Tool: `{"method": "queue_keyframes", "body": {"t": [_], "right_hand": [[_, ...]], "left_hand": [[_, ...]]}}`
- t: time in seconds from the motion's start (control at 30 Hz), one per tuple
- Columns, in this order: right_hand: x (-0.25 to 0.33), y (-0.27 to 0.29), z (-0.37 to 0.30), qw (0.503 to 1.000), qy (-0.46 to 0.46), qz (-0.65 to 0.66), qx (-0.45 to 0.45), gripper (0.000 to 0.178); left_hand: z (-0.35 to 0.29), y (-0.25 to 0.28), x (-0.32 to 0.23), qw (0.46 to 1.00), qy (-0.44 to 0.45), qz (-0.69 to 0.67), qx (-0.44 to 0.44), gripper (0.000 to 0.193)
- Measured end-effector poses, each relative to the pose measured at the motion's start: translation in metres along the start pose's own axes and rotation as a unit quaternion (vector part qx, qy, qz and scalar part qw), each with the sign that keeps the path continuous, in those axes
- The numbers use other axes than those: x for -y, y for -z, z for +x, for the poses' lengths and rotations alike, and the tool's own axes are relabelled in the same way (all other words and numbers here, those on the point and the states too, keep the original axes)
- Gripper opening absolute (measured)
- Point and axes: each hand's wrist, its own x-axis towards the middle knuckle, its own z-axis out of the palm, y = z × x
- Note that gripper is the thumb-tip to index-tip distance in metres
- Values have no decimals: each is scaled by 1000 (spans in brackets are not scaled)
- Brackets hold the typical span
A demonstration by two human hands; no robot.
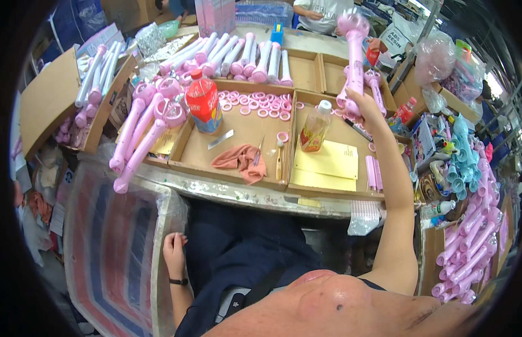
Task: The person assembles a pink plastic toy wand by inserting a small metal piece into the head, wiping the wand with a cloth, and attaching a small pink ring to the top. The person repeats this process for multiple wands.
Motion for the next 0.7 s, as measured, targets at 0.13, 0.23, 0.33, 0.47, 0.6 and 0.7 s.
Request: {"method": "queue_keyframes", "body": {"t": [0.13,0.23,0.33,0.47,0.6,0.7], "right_hand": [[-40,27,130,995,-80,-14,-63,30],[-80,22,181,991,-88,53,-90,26],[-100,24,204,975,-120,-77,-169,37],[-111,25,203,950,-5,-208,-232,42],[-115,24,147,879,268,-228,-323,30],[-119,28,61,983,126,-31,-134,28]], "left_hand": [[-8,16,-7,934,-207,289,-21,10],[-9,15,-13,873,-290,389,-50,6],[-13,18,-11,875,-278,389,-76,12],[-23,44,-5,786,-338,501,-131,33],[-32,80,-8,807,-244,522,-129,48],[-42,99,-12,827,-218,510,-91,50]]}}
